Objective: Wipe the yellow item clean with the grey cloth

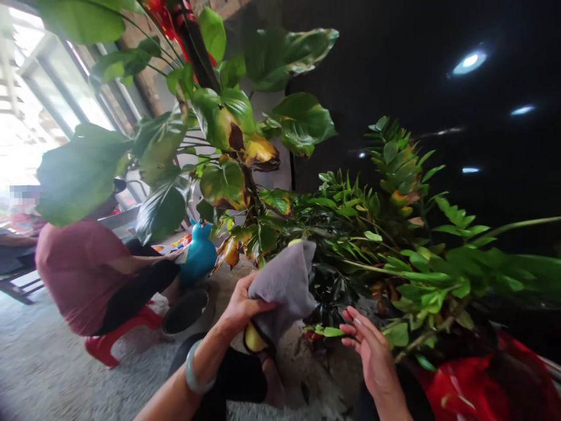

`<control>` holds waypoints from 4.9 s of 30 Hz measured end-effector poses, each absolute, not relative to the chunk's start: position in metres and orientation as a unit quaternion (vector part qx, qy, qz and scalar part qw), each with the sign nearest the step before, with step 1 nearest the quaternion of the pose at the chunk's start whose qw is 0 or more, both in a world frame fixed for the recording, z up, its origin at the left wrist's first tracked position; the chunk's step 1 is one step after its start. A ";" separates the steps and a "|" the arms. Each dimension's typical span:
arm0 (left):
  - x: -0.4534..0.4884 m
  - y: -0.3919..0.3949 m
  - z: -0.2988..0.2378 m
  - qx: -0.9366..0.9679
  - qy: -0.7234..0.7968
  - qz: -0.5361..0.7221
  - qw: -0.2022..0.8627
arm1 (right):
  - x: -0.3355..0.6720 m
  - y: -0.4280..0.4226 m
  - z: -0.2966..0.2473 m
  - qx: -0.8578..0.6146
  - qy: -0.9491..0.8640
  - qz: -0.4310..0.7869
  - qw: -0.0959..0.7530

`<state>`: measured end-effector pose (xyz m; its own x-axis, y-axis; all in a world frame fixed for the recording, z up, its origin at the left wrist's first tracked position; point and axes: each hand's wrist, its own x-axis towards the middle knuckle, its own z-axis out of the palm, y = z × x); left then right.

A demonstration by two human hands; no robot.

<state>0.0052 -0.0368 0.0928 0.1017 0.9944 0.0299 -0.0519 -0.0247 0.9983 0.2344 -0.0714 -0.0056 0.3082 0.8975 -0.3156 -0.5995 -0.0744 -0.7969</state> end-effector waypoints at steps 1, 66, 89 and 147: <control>0.009 -0.031 0.099 0.511 0.443 0.515 0.527 | 0.234 -0.071 -0.005 -0.467 -0.157 0.566 0.661; 0.012 -0.008 0.109 0.528 0.413 0.549 0.499 | 0.233 -0.070 -0.011 -0.477 -0.179 0.552 0.660; -0.006 -0.029 0.066 0.385 0.478 0.511 0.602 | 0.234 -0.070 -0.013 -0.488 -0.189 0.540 0.659; 0.001 -0.020 0.111 0.451 0.392 0.580 0.553 | 0.234 -0.072 -0.003 -0.495 -0.160 0.545 0.657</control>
<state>0.0006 -0.0197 0.1113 0.0189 0.9958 0.0899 -0.2875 -0.0807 0.9544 0.2337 -0.0716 -0.0028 0.3547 0.8749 -0.3298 -0.5583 -0.0847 -0.8253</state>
